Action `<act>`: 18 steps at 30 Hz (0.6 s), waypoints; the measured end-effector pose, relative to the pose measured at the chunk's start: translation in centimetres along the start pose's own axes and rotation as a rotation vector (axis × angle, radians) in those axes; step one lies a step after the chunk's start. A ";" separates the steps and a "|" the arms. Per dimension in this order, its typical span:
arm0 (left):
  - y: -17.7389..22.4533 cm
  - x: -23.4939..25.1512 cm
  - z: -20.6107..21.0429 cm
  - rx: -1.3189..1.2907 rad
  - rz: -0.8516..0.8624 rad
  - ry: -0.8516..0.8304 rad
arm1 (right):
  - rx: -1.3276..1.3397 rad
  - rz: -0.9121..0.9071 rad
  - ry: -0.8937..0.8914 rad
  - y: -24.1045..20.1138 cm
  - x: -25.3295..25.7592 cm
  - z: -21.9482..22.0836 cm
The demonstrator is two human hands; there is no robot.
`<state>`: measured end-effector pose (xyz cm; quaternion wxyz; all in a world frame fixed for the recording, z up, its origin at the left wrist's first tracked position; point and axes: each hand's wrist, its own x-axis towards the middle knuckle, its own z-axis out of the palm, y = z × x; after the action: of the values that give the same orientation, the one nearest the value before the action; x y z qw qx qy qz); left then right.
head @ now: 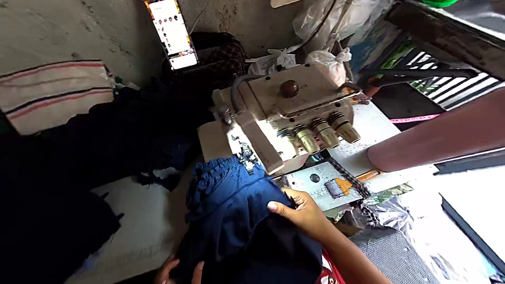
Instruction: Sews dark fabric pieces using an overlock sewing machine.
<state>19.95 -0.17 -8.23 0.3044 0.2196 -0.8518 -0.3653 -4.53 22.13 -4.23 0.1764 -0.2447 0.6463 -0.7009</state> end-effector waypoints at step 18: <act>5.3 20.6 -11.4 0.754 0.677 0.259 | 0.123 0.045 0.217 -0.4 -1.7 4.4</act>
<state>12.13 -14.65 9.41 0.4083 0.0698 -0.9028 0.1157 -0.59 19.54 -3.86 0.1357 -0.1413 0.6228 -0.7574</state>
